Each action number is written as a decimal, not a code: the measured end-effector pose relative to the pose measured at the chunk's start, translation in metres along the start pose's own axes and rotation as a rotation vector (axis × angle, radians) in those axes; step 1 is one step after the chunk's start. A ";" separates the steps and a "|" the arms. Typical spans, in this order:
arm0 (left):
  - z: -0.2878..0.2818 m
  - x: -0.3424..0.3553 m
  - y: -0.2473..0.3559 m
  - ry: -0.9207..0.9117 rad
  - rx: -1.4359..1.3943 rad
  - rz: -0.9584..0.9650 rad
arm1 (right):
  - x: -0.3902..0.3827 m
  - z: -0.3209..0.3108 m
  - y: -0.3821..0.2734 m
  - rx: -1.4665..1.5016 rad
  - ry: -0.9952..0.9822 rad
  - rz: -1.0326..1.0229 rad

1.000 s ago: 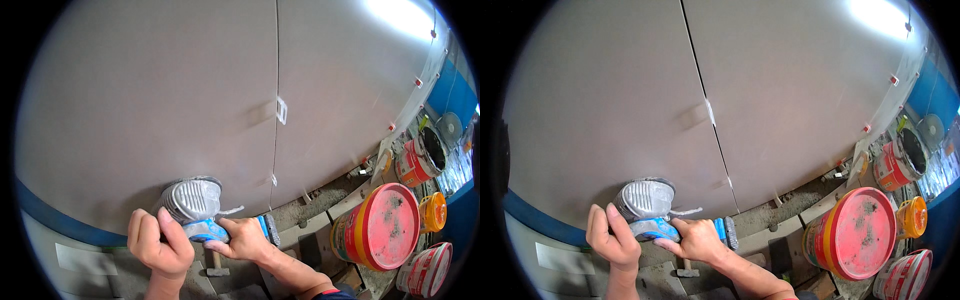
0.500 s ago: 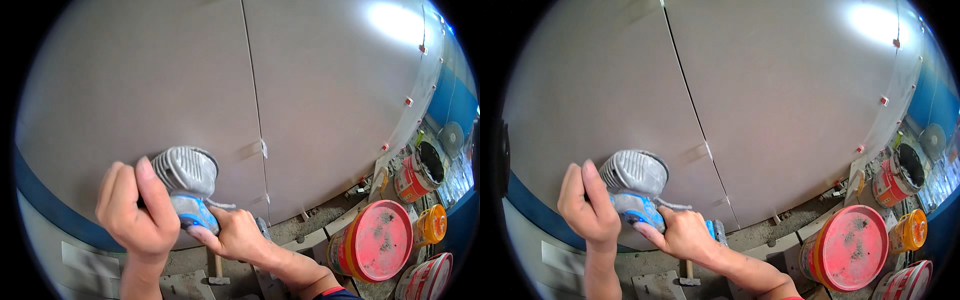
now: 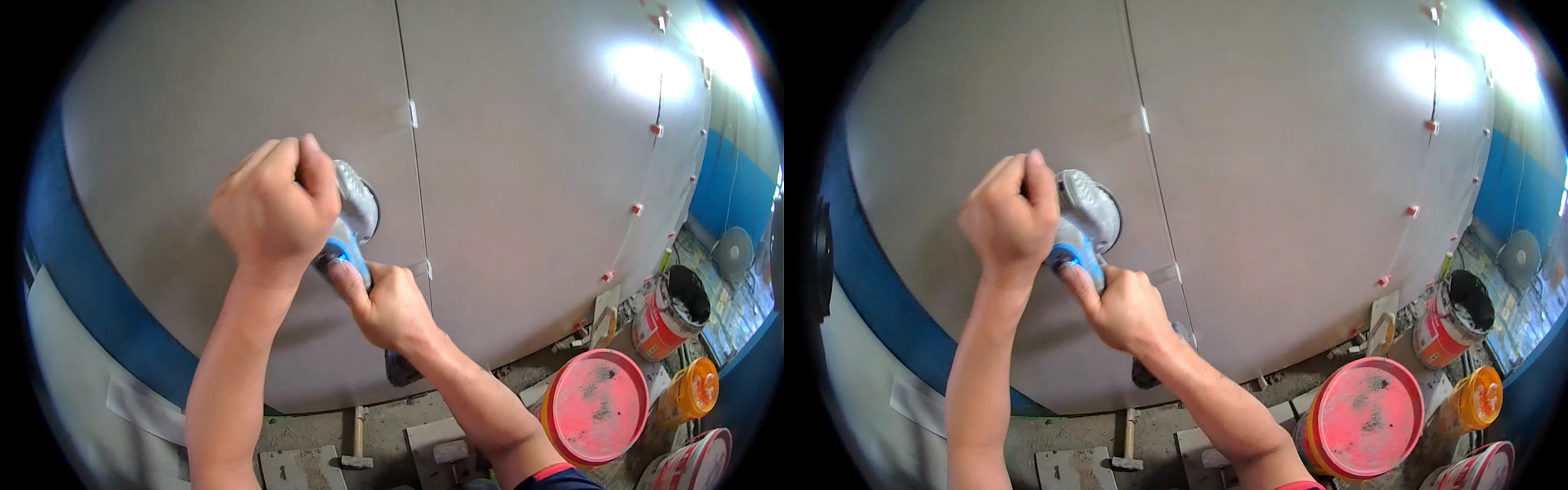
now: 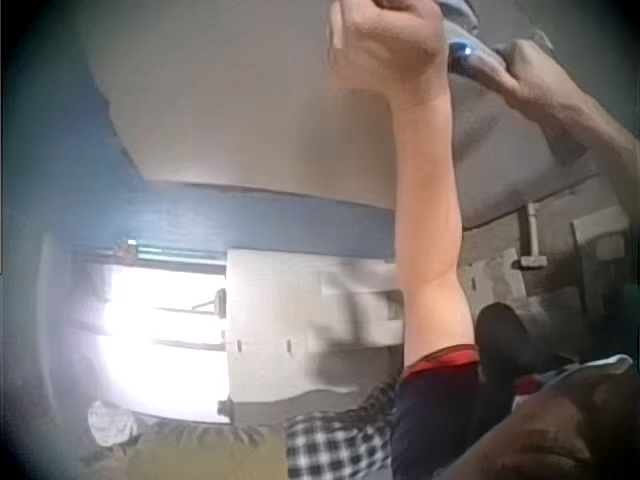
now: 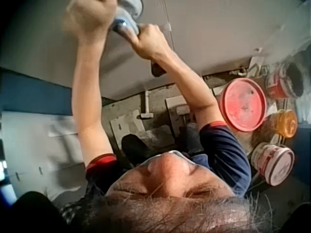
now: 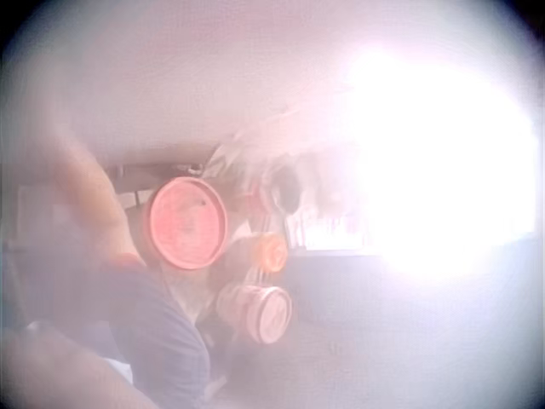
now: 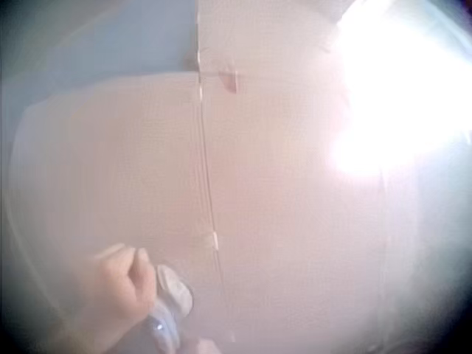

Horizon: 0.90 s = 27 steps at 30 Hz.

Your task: The person uses an electric grinder to smooth the edges of large tiles on a wall, applies mortar to the wall with a trowel, and presses a tile onto the mortar-covered section of the wall.

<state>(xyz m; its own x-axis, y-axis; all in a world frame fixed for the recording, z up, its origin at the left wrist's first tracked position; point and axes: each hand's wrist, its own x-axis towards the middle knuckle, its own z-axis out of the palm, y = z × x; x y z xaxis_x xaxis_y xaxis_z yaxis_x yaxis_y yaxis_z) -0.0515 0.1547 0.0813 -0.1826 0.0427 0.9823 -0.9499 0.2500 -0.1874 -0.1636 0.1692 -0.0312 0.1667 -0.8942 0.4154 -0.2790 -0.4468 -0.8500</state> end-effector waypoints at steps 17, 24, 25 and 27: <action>-0.114 -0.245 -0.127 -0.129 0.011 -0.818 | -0.062 0.148 0.028 -0.590 -0.425 0.011; -0.140 -0.375 -0.174 -0.048 0.035 -1.122 | -0.077 0.259 0.097 -0.717 -0.333 -0.296; -0.139 -0.388 -0.175 -0.025 -0.041 -1.119 | -0.082 0.264 0.106 -0.753 -0.307 -0.304; -0.134 -0.395 -0.189 -0.003 -0.155 -1.024 | -0.088 0.279 0.124 -0.765 -0.253 -0.347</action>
<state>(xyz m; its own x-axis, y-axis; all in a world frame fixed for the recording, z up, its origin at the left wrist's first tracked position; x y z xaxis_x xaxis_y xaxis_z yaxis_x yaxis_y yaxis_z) 0.2336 0.2200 -0.2705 0.6936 -0.2626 0.6708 -0.6075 0.2872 0.7406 0.0513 0.1993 -0.2635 0.5391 -0.7124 0.4493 -0.7162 -0.6685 -0.2006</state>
